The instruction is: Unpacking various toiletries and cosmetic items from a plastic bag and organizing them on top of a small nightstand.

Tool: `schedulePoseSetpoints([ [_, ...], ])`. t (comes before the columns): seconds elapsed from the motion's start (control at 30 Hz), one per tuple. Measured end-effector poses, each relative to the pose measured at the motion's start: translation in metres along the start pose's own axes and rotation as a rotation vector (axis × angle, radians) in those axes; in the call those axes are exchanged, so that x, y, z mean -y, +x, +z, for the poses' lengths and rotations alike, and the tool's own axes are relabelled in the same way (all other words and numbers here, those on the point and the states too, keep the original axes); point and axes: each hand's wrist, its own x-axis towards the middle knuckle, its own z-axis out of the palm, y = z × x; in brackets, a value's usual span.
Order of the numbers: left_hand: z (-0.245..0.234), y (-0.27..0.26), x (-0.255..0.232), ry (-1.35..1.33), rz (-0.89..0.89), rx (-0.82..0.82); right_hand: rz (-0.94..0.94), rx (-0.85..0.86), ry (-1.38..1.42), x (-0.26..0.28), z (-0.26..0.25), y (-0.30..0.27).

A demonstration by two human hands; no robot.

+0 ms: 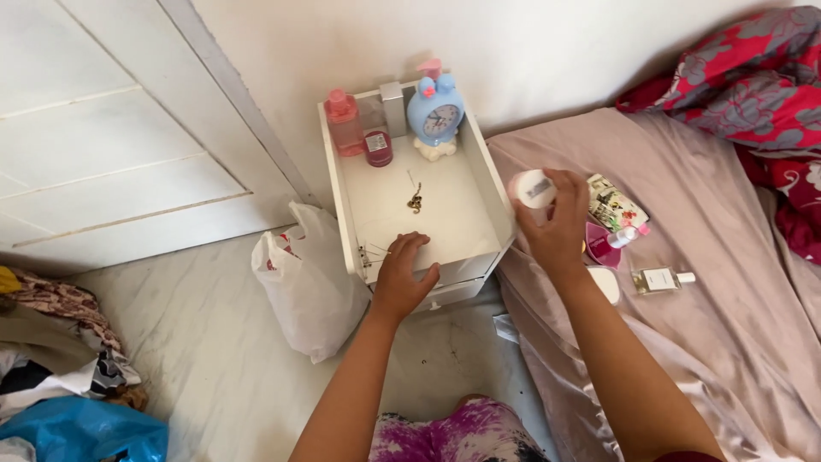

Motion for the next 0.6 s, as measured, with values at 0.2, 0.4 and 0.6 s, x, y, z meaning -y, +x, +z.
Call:
schedulePoseSetpoints([
  [0.2, 0.001, -0.001, -0.001, 0.028, -0.012, 0.007, -0.095, -0.061, -0.119, -0.036, -0.010, 0.003],
  [0.4, 0.003, 0.000, 0.000, 0.030, 0.033, -0.028, -0.070, 0.054, -0.253, -0.077, 0.018, 0.005],
  [0.6, 0.005, 0.001, 0.004, 0.032, 0.077, -0.039, -0.212, 0.252, -0.473, -0.105, 0.047, 0.022],
])
